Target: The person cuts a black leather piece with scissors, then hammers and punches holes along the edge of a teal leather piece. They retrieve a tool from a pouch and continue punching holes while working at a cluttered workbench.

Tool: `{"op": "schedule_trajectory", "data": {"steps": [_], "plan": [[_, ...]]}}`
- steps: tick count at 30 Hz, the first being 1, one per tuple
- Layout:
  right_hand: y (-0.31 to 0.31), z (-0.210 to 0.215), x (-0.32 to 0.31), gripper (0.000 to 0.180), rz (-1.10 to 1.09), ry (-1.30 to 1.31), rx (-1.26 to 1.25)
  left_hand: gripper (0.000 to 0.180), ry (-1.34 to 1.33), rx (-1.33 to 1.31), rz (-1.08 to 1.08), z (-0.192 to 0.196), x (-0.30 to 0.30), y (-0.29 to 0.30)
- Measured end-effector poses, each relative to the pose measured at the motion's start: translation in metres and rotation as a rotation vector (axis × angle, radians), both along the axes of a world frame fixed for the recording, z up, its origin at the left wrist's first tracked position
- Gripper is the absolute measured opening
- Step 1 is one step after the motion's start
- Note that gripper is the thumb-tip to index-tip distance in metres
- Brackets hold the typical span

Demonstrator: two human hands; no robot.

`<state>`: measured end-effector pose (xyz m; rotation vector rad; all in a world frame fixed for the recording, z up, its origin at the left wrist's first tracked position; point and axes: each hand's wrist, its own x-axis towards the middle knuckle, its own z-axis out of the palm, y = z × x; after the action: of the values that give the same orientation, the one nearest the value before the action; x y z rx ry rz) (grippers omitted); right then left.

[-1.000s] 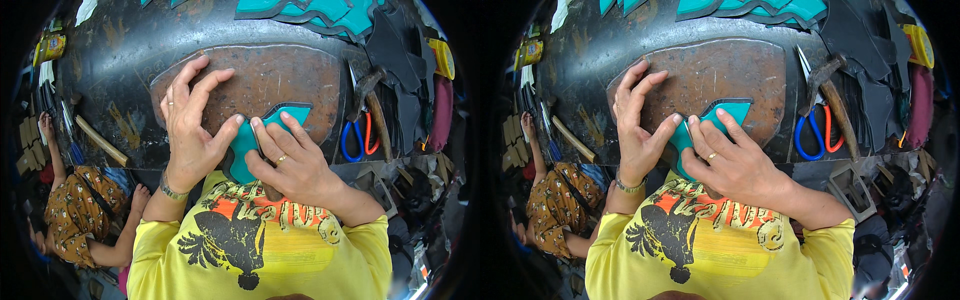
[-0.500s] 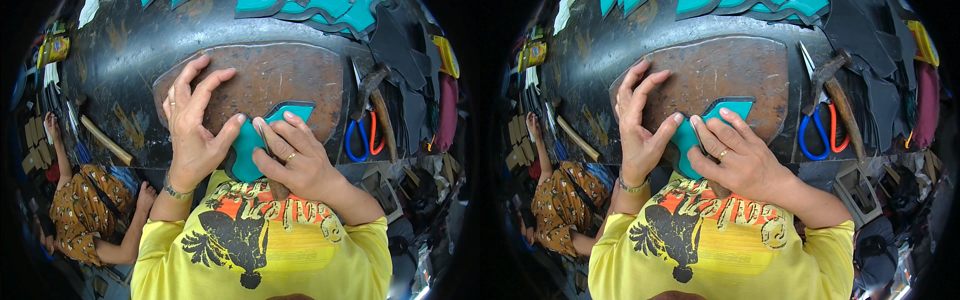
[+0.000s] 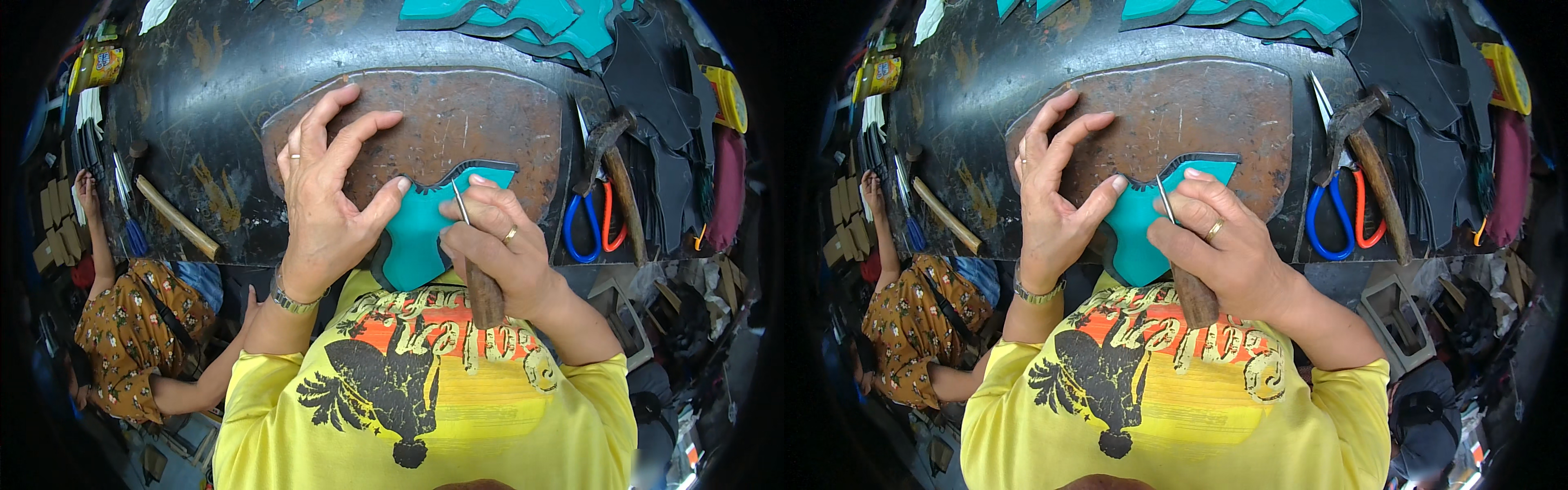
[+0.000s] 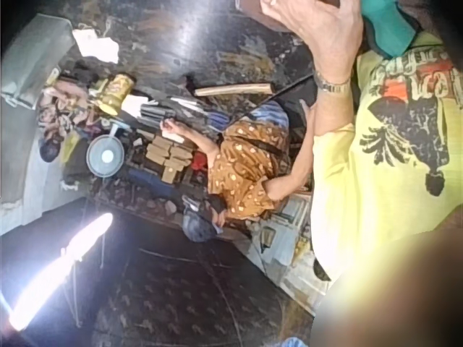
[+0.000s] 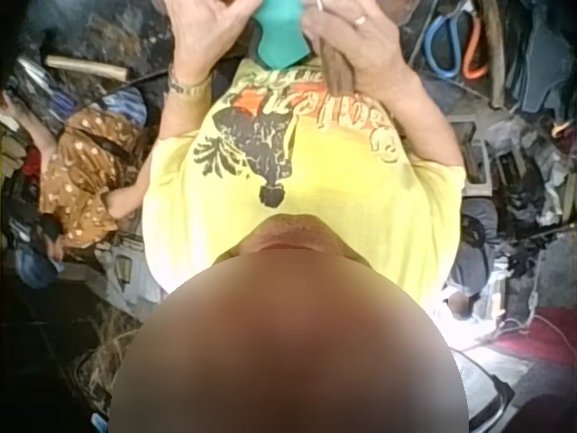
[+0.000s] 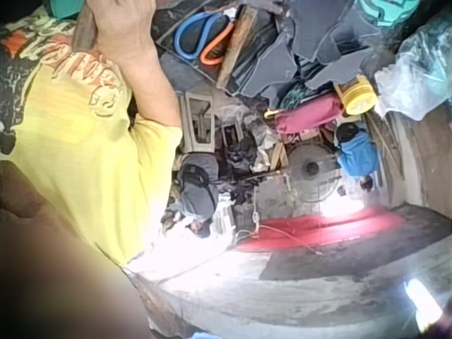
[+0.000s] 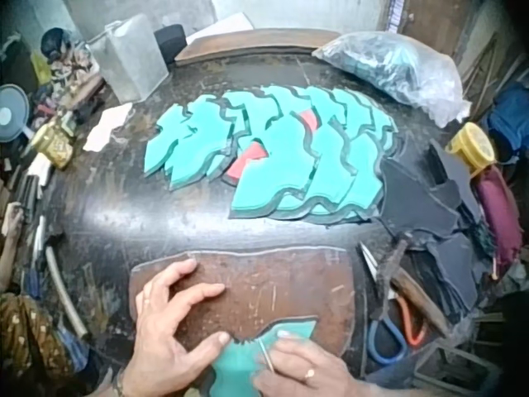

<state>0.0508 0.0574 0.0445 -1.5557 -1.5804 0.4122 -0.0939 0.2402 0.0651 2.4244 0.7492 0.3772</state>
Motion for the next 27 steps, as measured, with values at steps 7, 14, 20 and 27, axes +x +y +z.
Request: {"op": "schedule_trajectory", "data": {"steps": [7,14,20,27], "plan": [[0.001,-0.005,-0.004,0.028,0.004,-0.142,-0.019,0.057,-0.004,-0.005,0.003,0.001,0.001,0.0],[0.006,0.005,-0.013,0.022,0.02,-0.306,-0.05,0.057,-0.001,0.015,0.016,0.0,0.002,-0.002],[0.005,0.005,-0.01,0.023,0.045,-0.211,-0.071,0.055,-0.009,0.006,0.012,0.0,0.002,-0.001],[0.006,0.005,-0.01,0.024,0.028,-0.183,-0.082,0.054,-0.002,0.016,0.002,0.001,0.001,0.0]]}}
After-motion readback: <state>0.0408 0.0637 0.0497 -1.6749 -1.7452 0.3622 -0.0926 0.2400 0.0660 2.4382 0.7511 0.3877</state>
